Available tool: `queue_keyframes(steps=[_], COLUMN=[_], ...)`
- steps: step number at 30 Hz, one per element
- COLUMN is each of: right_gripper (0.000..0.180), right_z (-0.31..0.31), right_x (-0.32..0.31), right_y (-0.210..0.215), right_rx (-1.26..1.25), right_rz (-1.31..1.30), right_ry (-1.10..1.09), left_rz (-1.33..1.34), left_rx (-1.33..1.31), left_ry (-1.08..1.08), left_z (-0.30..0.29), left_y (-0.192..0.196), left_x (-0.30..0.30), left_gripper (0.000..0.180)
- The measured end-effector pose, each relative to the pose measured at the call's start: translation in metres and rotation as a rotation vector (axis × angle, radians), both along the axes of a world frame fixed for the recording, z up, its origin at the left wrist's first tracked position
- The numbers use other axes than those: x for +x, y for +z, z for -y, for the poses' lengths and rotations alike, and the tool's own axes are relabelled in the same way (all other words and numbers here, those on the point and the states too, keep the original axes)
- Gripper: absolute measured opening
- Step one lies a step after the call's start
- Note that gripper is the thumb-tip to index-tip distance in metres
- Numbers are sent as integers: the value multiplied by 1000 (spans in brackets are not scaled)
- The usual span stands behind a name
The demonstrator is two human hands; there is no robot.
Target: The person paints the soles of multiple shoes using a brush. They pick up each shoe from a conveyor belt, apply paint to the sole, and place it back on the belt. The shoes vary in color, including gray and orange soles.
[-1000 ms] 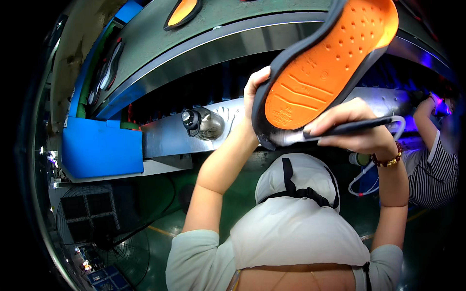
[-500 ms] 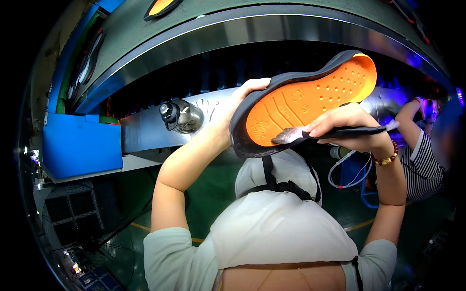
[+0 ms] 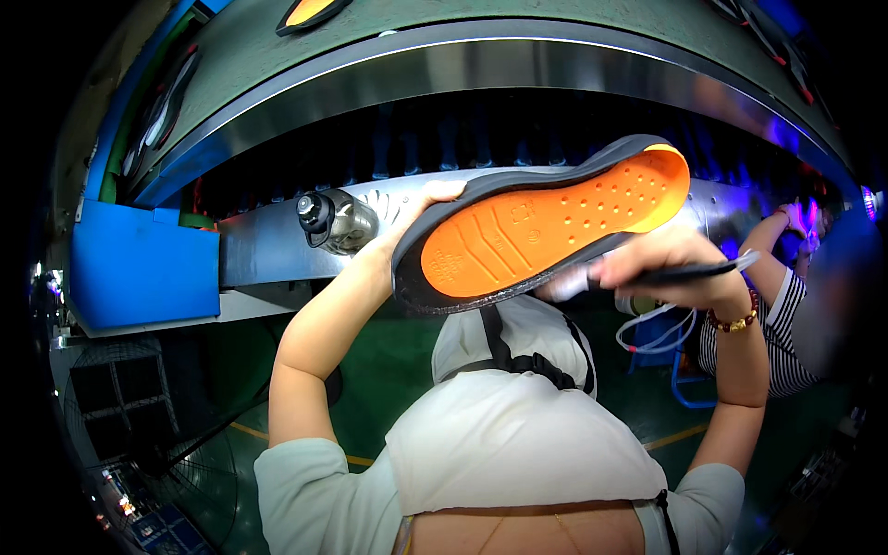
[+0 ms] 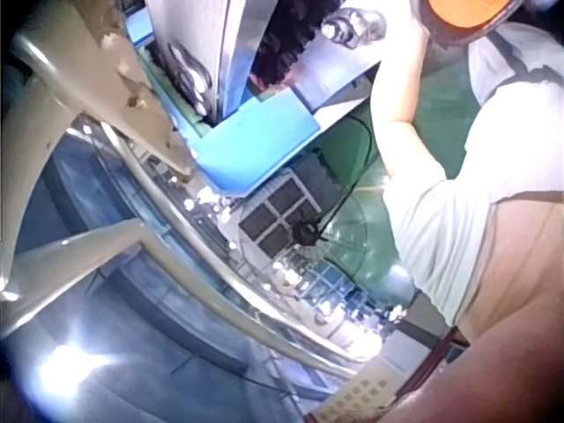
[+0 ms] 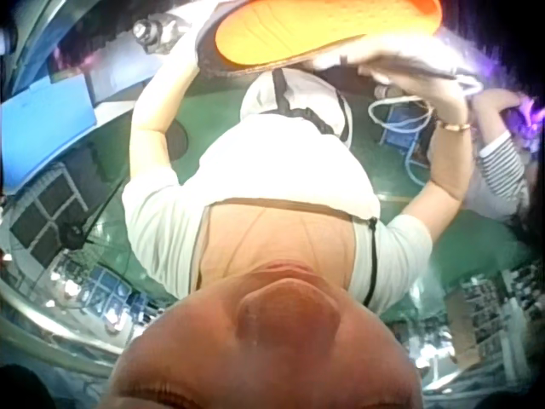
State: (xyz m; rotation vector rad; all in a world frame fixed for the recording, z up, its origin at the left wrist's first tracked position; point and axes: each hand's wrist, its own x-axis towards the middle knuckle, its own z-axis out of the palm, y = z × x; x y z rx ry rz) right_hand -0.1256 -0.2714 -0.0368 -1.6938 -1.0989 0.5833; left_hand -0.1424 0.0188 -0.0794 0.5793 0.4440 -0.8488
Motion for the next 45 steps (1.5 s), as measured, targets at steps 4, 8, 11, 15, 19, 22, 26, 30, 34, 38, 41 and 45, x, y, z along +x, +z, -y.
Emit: queue_keyframes(steps=[4,8,11,15,19,22,26,30,34,38,41,45], right_gripper=[20,19,24,21,19,18,16,15,14,16,10,10], right_z=[-6,-8,-2,-6,-4,8,2,-15,-45,-30,-16,-26], right_x=[3,-11,-17,-14,-15,-15,9,32,0,-63,-48,14], right_y=[-22,26,41,-6,-81,-115,-103,-80,-72,-73,-56,-21], right_rx=[20,25,272,480,619,573,593,456,242,98,227,482], right_rz=[46,153,140,-147,-516,-532,-411,-101,634,402,-35,16], right_ry=[-46,-20,-209,-456,-749,-919,-1056,-1091,-883,-567,-439,-774], left_rz=[205,245,410,377,182,271,312,348,352,381,446,443], left_rx=[174,147,164,-281,-245,-249,-254,-243,-76,-11,-155,-266], left_ry=[-47,-248,-194,14,38,43,99,109,252,334,266,245], left_z=[-2,-30,-20,39,78,90,102,117,112,80,70,92], left_y=[19,19,18,-81,-126,-123,-97,-94,-106,-73,-67,-45], left_x=[4,25,36,36,39,43,39,25,22,13,8,1], left_gripper=[47,46,56,76,77,79,82,81,75,80,80,80])
